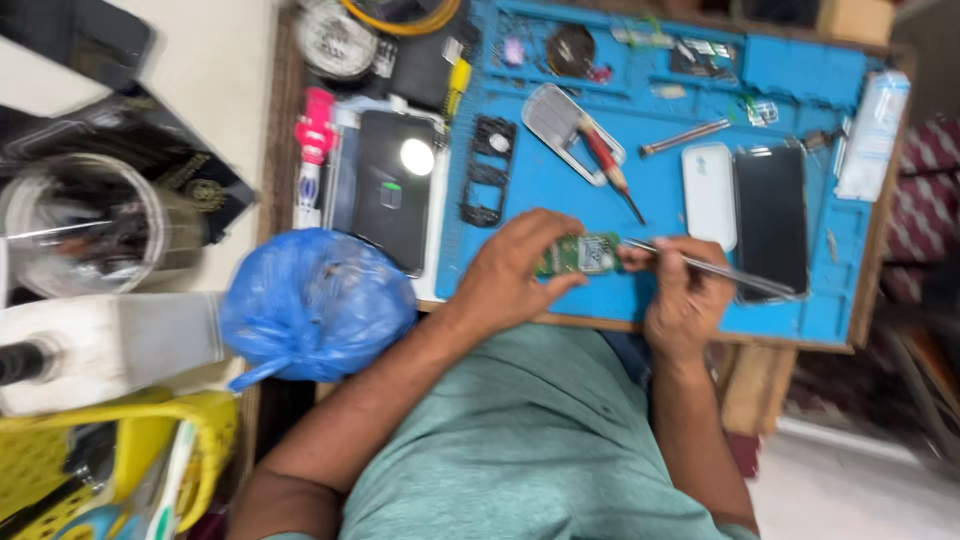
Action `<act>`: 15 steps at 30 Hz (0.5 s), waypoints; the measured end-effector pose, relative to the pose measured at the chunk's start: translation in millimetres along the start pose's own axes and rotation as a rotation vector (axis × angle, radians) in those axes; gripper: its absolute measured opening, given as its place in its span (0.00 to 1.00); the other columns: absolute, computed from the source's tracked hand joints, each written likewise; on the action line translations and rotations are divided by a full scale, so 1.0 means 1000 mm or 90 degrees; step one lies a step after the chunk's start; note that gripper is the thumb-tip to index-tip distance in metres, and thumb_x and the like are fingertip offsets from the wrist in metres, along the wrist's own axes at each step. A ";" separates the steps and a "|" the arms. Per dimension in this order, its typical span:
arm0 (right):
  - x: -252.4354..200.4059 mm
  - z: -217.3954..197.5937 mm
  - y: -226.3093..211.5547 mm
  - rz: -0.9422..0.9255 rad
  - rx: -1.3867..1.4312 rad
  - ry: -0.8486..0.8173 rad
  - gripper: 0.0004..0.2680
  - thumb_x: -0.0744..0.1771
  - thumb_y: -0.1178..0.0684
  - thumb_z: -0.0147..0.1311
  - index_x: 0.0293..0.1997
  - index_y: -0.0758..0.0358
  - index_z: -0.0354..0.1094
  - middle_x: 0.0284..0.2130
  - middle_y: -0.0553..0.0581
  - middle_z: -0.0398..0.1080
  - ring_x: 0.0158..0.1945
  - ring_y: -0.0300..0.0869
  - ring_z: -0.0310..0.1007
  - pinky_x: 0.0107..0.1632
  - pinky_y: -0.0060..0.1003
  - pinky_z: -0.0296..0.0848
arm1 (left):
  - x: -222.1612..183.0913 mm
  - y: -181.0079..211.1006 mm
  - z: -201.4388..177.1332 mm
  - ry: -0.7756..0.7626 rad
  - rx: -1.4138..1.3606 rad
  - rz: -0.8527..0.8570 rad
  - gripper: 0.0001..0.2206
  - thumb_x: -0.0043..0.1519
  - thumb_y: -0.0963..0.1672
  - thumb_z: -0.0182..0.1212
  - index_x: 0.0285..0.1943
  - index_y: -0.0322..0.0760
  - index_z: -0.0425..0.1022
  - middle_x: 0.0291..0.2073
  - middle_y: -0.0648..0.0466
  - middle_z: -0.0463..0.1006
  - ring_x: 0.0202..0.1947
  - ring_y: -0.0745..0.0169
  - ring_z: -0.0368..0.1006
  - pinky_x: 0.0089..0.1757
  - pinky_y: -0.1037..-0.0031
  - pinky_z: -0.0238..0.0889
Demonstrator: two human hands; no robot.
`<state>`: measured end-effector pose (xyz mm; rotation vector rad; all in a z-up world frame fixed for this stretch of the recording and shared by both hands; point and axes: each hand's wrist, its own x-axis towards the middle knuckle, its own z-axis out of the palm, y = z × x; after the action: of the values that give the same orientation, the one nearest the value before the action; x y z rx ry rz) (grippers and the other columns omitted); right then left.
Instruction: The person holds a small green circuit board and uses a metal tool to scrape or clean its surface. The person repeatedly turns the board over and continues scraping different areas.
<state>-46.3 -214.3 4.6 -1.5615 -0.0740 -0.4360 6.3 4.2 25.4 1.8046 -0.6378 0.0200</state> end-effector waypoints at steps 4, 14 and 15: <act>-0.010 0.004 -0.003 0.015 -0.039 0.085 0.06 0.75 0.58 0.50 0.54 0.71 0.67 0.41 0.61 0.76 0.44 0.43 0.80 0.49 0.35 0.80 | -0.012 0.003 0.000 0.012 0.007 0.055 0.23 0.51 0.43 0.77 0.54 0.35 0.74 0.50 0.48 0.78 0.52 0.48 0.75 0.52 0.62 0.71; -0.009 -0.008 0.005 0.136 -0.076 -0.009 0.05 0.68 0.63 0.60 0.47 0.71 0.72 0.34 0.57 0.75 0.31 0.36 0.72 0.34 0.28 0.72 | -0.010 0.017 -0.009 0.021 -0.079 0.058 0.35 0.50 0.43 0.79 0.69 0.40 0.69 0.62 0.47 0.70 0.62 0.50 0.72 0.59 0.65 0.70; -0.007 -0.009 0.007 0.146 -0.029 -0.003 0.05 0.68 0.64 0.60 0.47 0.70 0.71 0.35 0.57 0.75 0.32 0.36 0.73 0.35 0.28 0.73 | -0.009 0.017 -0.011 0.046 -0.075 0.083 0.38 0.50 0.43 0.80 0.72 0.41 0.67 0.65 0.46 0.68 0.65 0.48 0.70 0.61 0.64 0.69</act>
<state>-52.5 -222.2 -4.9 -1.5937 0.1109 -0.2554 -4.9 14.5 41.2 1.6386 -0.6898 0.1332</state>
